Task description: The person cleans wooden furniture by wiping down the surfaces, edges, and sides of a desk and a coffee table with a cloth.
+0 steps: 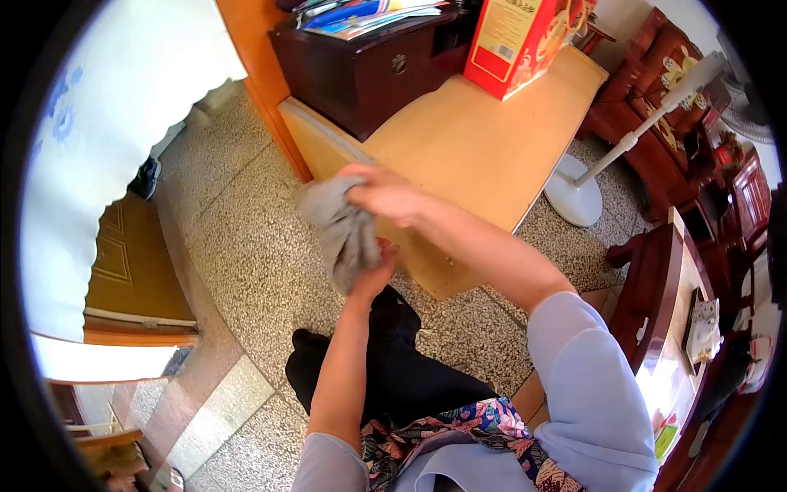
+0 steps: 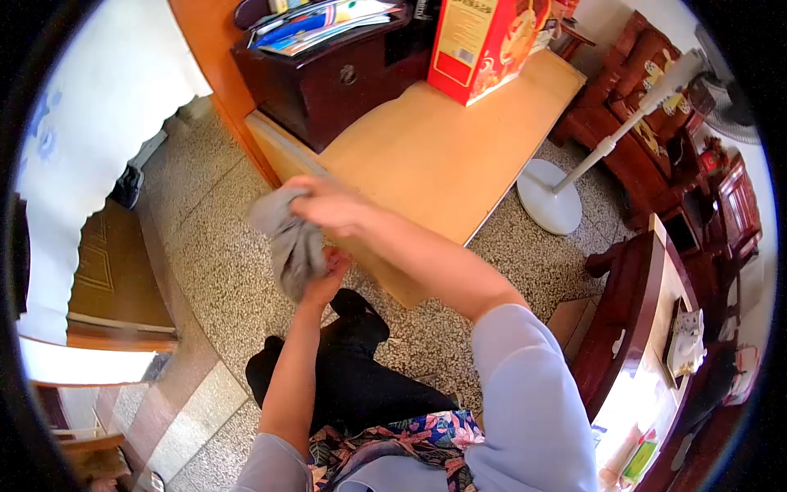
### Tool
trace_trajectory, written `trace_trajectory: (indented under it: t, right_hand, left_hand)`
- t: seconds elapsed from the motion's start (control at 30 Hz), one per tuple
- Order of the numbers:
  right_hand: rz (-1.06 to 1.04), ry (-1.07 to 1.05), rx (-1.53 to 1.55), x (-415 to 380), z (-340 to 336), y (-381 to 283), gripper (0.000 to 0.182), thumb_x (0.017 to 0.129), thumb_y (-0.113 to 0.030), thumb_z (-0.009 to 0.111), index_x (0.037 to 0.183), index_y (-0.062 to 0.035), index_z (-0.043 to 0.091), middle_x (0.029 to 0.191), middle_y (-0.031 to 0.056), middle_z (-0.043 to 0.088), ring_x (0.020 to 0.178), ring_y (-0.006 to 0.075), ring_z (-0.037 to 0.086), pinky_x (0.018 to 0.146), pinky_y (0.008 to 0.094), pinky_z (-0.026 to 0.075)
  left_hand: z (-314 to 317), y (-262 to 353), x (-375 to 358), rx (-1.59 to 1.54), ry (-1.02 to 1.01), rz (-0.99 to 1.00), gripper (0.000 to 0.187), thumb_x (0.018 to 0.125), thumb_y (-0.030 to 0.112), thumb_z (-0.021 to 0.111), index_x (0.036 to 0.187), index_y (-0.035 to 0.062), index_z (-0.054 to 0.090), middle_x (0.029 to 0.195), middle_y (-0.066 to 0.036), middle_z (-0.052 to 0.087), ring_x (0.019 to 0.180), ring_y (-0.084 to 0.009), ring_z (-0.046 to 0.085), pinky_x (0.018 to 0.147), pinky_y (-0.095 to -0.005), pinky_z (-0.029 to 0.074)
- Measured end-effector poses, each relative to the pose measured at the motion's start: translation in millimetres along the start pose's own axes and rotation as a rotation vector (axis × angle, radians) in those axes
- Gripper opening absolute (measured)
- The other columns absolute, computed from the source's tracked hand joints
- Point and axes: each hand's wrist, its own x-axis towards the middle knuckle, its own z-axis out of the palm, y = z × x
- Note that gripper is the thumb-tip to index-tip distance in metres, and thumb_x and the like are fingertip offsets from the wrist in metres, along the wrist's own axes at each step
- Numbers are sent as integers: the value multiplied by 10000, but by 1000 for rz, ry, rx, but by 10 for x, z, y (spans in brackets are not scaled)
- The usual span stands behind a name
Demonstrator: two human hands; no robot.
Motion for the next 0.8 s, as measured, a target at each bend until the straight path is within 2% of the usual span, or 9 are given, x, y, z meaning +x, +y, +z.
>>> trace_trajectory:
  t: [0.07,0.13,0.2,0.3,0.37,0.43,0.57,0.7,0.8]
  right_hand:
    - [124,143,317,-4,-298,255,265,805,-67,533,1058,-3,580,976,85,629,894,201,600,749,348,513]
    - [74,376,472,-96,-547,133,264,827,-52,509,1067,43,564,1010,108,620,936,213,597,830,352,502]
    - [-183,397,587,38,-899,295,281,834,-59,505,1097,25,557,1036,110,613,943,215,595,841,347,491]
    - [-187,549,190,198,-884,264,317,841,-79,503,1137,26,538,1060,107,607,971,218,585,841,358,485]
    - [-193,572,-457,278,-779,450,378,793,-151,557,1157,-53,557,1026,192,584,953,315,586,833,387,482]
    - [-295,474,-992,254,-589,529,379,757,-175,580,1129,-103,590,979,224,578,939,369,580,840,406,474]
    - [-96,218,-1111,-116,-660,122,337,708,-172,590,1039,-119,622,938,221,573,892,386,573,800,419,470]
    - [-409,419,-918,-841,-534,-9,364,679,-159,621,1033,-73,618,983,200,558,887,371,571,779,405,480]
    - [-465,240,-1248,-1158,-224,62,367,674,-159,646,1035,-95,628,1149,189,508,1059,353,519,867,403,447]
  left_hand:
    - [-114,333,29,122,-16,194,187,779,155,669,861,-6,620,705,-46,601,606,-157,543,604,-295,463]
    - [-285,786,100,358,-268,-222,204,777,162,675,874,-10,629,698,-64,618,589,-164,554,600,-291,473]
    - [-232,653,101,239,-197,-179,211,775,168,675,872,-13,625,676,-55,607,573,-146,534,574,-280,459]
    - [-177,511,111,118,-168,-182,202,779,163,667,857,-15,613,649,-38,579,579,-105,511,555,-249,434]
    - [-156,513,136,91,-158,-188,205,780,166,668,855,-16,608,647,-33,571,590,-97,512,560,-243,433]
    - [-162,522,156,99,-128,-204,275,762,215,670,892,-23,622,704,-107,620,625,-191,589,603,-300,475]
    - [-240,618,155,105,-117,-240,323,752,234,670,940,-25,626,746,-146,647,665,-242,631,638,-330,497]
    - [-187,570,155,58,-50,-208,302,761,218,660,940,-22,621,754,-148,646,686,-232,637,645,-334,495]
    - [-181,742,149,65,-41,-212,235,767,171,624,905,-19,616,755,-152,645,691,-249,634,644,-343,493]
